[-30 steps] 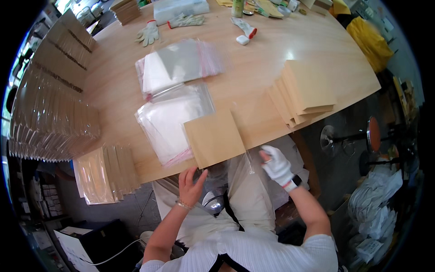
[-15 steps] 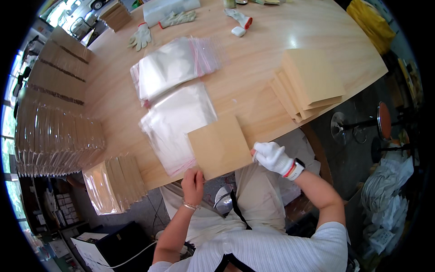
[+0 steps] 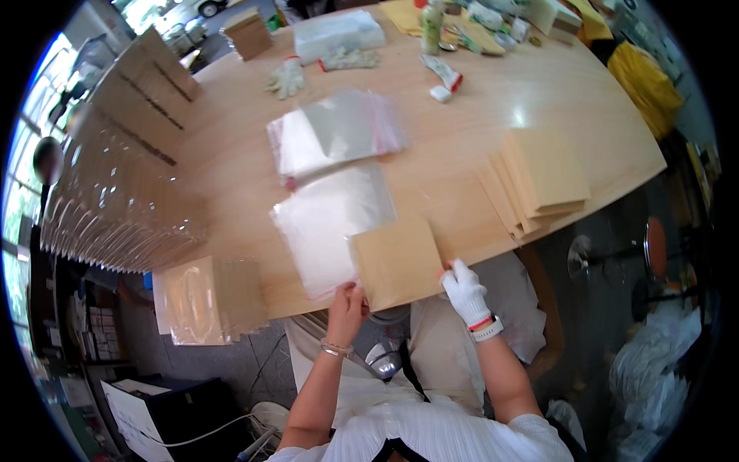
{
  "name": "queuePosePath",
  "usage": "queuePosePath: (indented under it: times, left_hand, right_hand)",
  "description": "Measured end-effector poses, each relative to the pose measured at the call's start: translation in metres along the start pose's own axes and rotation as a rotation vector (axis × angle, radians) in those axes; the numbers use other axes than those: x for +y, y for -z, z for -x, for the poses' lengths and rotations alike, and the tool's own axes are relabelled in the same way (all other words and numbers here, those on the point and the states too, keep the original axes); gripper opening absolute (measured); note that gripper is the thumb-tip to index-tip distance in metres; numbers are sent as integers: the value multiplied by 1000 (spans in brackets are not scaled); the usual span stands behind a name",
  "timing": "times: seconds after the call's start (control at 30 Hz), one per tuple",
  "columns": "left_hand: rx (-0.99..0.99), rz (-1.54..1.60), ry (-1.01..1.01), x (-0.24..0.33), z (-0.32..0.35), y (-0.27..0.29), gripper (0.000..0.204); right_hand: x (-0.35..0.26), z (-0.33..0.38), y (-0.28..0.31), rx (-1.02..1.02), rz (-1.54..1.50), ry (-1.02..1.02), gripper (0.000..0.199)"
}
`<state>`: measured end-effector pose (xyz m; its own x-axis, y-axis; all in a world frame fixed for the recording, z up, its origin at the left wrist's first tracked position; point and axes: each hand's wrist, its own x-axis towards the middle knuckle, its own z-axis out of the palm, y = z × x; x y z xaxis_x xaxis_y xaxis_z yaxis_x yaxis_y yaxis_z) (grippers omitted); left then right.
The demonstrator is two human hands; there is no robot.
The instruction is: The person places small rectangular cardboard pieces into clear plastic bags at a table. They repeatedly pick up a cardboard piece, insert it into a bag, and set the filled bag aside. The process is repeated continuously throughout the clip.
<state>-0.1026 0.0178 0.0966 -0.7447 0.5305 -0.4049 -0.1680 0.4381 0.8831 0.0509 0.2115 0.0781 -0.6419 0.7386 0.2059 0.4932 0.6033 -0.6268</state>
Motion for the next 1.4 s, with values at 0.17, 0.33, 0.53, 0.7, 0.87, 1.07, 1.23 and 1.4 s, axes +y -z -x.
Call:
queuePosePath:
  times: [0.17,0.33,0.53,0.7,0.87,1.07,1.23,1.4]
  left_hand:
    - [-191,-2,-201,27,11,19,45]
    - [69,-221,-305,94,87,120,42]
    - [466,-20,-401,82,119,287,35]
    - [562,-1,-397,-5,70,330,41]
    - [657,-34,-348,-68,46,401,46]
    - [1202,-388,-787,40,119,308,39]
    - [985,-178,-1037,47,134,238,41]
    - [537,-227,-1084,69,129,169,19]
  right_hand:
    - [-31,-4,29,-252,-604,-169,40]
    - [-122,6,2,-265,-768,227,39]
    - [-304,3,-51,-544,-932,496,25]
    - [-327,1,-89,-559,-608,688,21]
    - [-287,1,-93,-556,-894,522,21]
    - [-93,-9,15,-210,-971,-54,19]
    - [27,-71,187,523,-521,-80,11]
    - [43,-178,244,352,225,216,14]
